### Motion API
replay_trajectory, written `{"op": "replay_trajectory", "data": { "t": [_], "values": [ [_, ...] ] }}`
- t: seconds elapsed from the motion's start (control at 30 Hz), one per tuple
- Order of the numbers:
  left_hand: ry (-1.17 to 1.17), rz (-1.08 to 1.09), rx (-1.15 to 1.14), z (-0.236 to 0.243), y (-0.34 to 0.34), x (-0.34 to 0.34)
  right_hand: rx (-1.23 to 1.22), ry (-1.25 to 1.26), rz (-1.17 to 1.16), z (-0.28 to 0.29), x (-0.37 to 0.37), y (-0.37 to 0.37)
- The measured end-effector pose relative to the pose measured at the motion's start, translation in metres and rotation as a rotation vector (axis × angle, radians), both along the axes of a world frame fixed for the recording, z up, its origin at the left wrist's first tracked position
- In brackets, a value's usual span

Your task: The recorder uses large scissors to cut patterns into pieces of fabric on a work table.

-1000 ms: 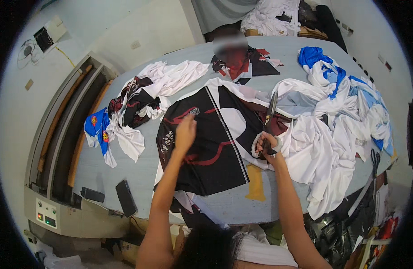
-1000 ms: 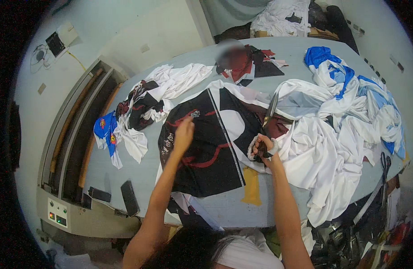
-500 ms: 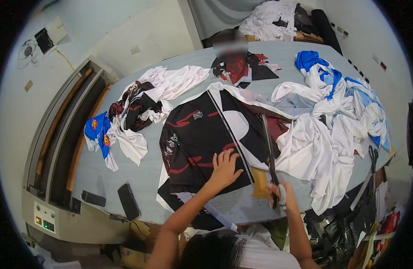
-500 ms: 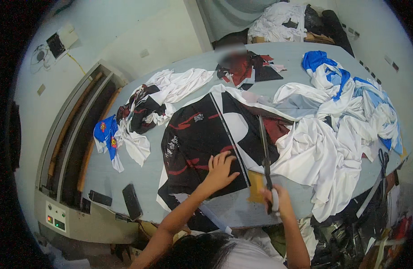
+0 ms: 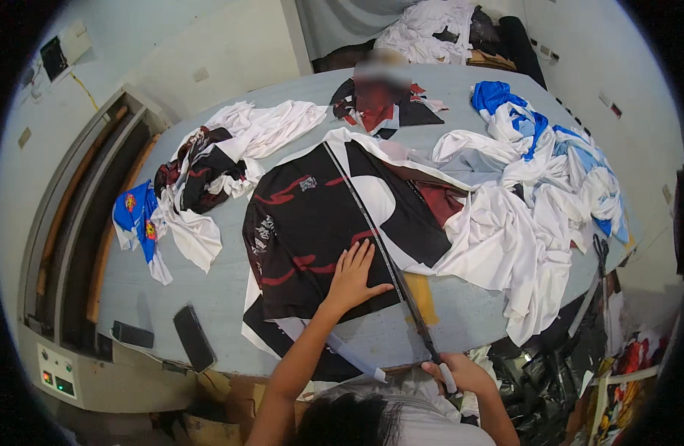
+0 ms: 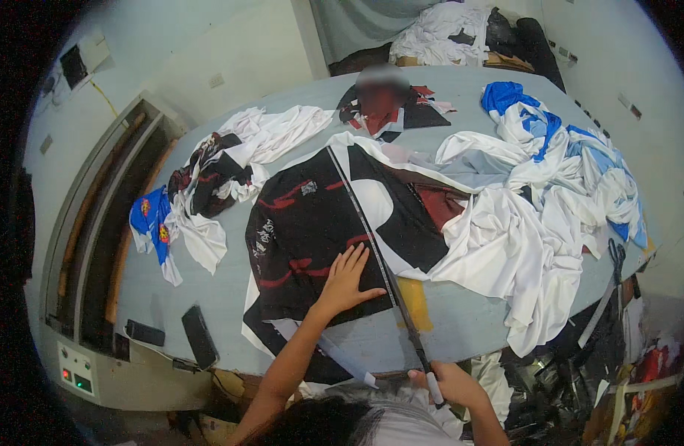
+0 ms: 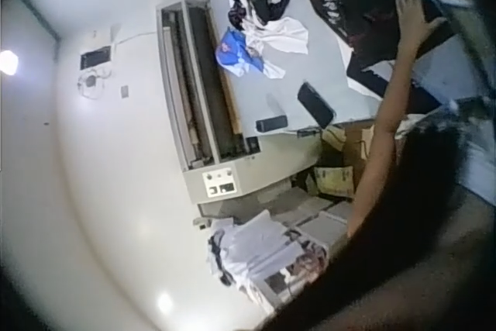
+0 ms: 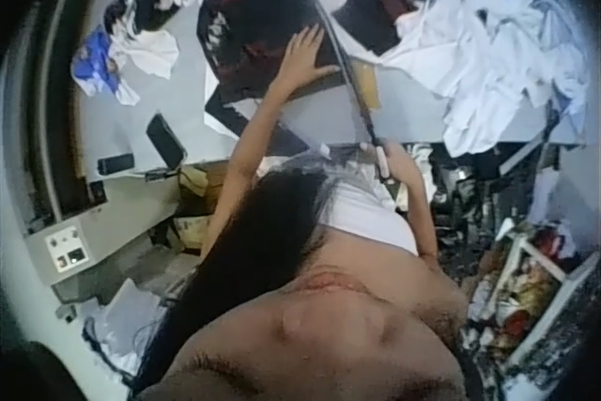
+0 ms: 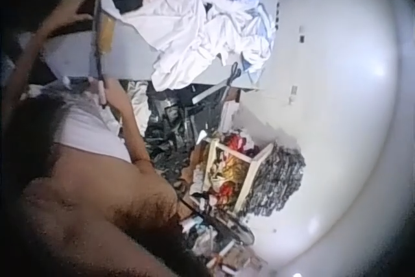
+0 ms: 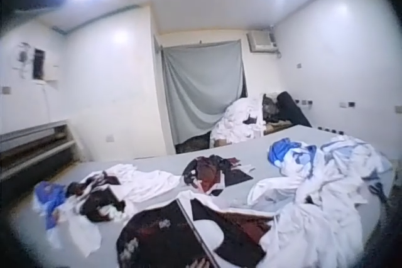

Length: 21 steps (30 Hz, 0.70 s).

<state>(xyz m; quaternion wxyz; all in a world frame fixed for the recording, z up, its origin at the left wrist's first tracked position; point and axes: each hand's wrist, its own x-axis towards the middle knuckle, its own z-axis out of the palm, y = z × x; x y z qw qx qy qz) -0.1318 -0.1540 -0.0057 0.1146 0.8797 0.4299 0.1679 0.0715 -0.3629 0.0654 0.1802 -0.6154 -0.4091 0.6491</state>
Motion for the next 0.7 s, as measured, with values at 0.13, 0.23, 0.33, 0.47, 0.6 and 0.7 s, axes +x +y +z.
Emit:
{"op": "replay_trajectory", "data": {
  "t": [0.13, 0.23, 0.33, 0.47, 0.6, 0.7],
  "values": [
    [-0.017, -0.013, -0.002, -0.002, 0.002, -0.003, -0.019, -0.088, 0.055, -0.004, -0.001, 0.01],
    [-0.008, -0.03, -0.015, -0.003, 0.002, -0.004, -0.043, -0.163, 0.102, -0.013, 0.0, 0.018],
    [0.0, -0.045, -0.013, -0.004, 0.001, -0.005, -0.041, -0.088, 0.149, -0.019, 0.011, 0.022],
    [-0.041, -0.007, -0.01, -0.005, 0.0, -0.004, -0.015, 0.401, 0.037, -0.027, 0.022, 0.015],
    [-0.045, -0.027, -0.007, -0.005, 0.0, -0.006, -0.076, 0.59, -0.275, -0.039, 0.012, 0.0],
    [-0.096, -0.054, 0.023, -0.001, 0.0, -0.006, -0.003, 0.493, -0.349, -0.044, -0.001, -0.007]
  ]
}}
